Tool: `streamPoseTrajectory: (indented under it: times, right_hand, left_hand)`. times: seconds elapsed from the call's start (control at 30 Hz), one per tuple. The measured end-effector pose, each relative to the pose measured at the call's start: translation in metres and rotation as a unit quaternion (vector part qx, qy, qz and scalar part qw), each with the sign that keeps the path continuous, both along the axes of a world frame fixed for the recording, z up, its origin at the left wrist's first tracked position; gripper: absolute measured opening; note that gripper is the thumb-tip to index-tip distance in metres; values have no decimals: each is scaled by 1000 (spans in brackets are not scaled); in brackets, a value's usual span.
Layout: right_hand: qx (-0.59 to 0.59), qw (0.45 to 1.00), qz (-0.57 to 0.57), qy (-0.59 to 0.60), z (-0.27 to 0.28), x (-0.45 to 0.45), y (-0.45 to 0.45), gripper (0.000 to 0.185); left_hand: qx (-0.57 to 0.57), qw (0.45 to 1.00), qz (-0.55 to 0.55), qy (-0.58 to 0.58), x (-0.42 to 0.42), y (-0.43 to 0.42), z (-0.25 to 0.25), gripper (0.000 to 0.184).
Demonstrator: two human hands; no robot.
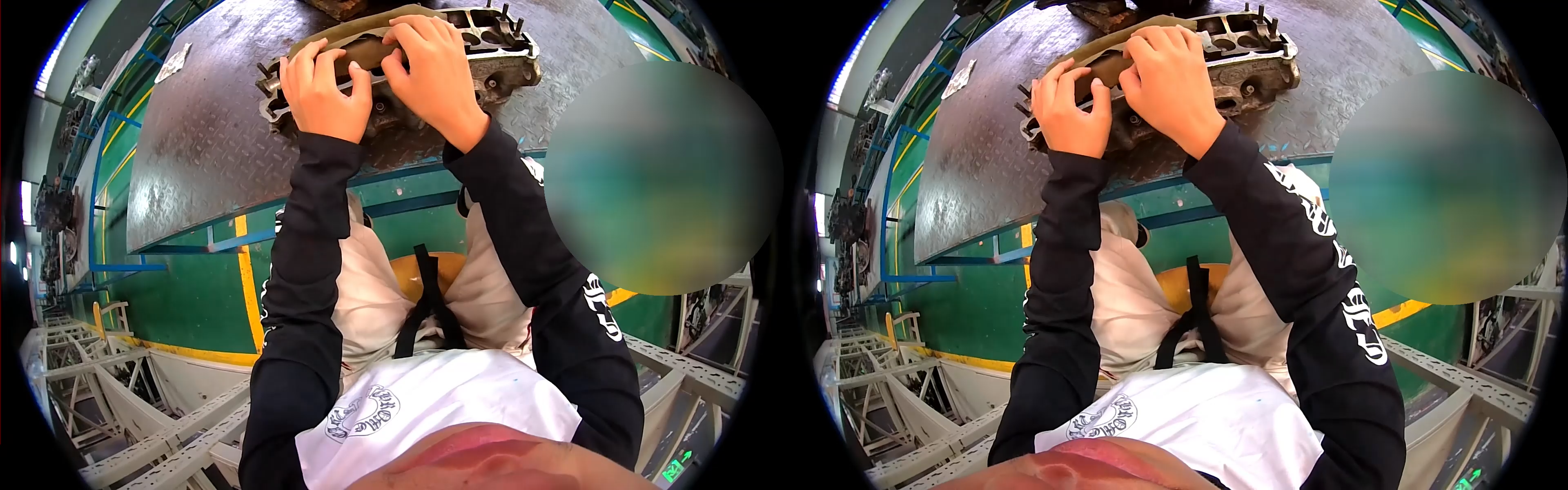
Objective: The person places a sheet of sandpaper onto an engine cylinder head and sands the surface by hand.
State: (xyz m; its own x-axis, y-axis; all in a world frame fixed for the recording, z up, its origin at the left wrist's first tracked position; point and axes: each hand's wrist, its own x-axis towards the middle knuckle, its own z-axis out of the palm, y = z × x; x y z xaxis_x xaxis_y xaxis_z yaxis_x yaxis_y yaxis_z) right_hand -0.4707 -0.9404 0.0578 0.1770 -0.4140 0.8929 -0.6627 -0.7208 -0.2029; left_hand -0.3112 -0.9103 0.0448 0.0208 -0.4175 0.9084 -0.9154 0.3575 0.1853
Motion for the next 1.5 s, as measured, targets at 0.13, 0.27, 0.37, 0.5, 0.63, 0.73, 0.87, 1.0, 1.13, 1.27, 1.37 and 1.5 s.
streamPoseTrajectory:
  times: [0.13,0.27,0.37,0.5,0.63,0.73,0.87,1.0,1.13,1.27,1.37,1.5]
  right_hand:
    - [-15,1000,13,6,-1,1,-1,13]
    - [-38,999,8,6,-4,2,-4,15]
    - [-48,999,3,-2,-4,2,-6,19]
    - [-44,999,-1,-5,-3,1,-6,22]
    - [-50,999,-8,-1,-4,0,-7,22]
    - [-52,999,-9,-1,-2,-1,-7,22]
    - [-63,998,-7,-6,0,-2,-5,22]
    - [-66,998,-1,-10,2,-3,-5,21]
    - [-78,997,7,-19,3,-4,-5,17]
    - [-81,996,12,-32,4,-4,-4,14]
    - [-80,996,15,-30,3,-5,-5,13]
    - [-81,996,14,-31,4,-5,-5,12]
  left_hand:
    - [1,1000,-6,15,0,-1,-1,21]
    - [1,1000,1,12,1,-1,-3,25]
    - [-14,1000,6,12,2,-1,-1,28]
    - [1,1000,8,6,3,1,0,30]
    - [-1,1000,12,9,2,0,0,31]
    - [-10,1000,8,13,1,-1,0,31]
    - [-32,999,0,23,1,-1,1,30]
    - [-41,999,2,27,1,1,3,28]
    - [-59,998,8,26,1,2,5,25]
    - [-71,997,10,24,2,1,5,23]
    - [-72,997,11,28,1,2,5,23]
    - [-77,997,13,27,2,2,6,21]
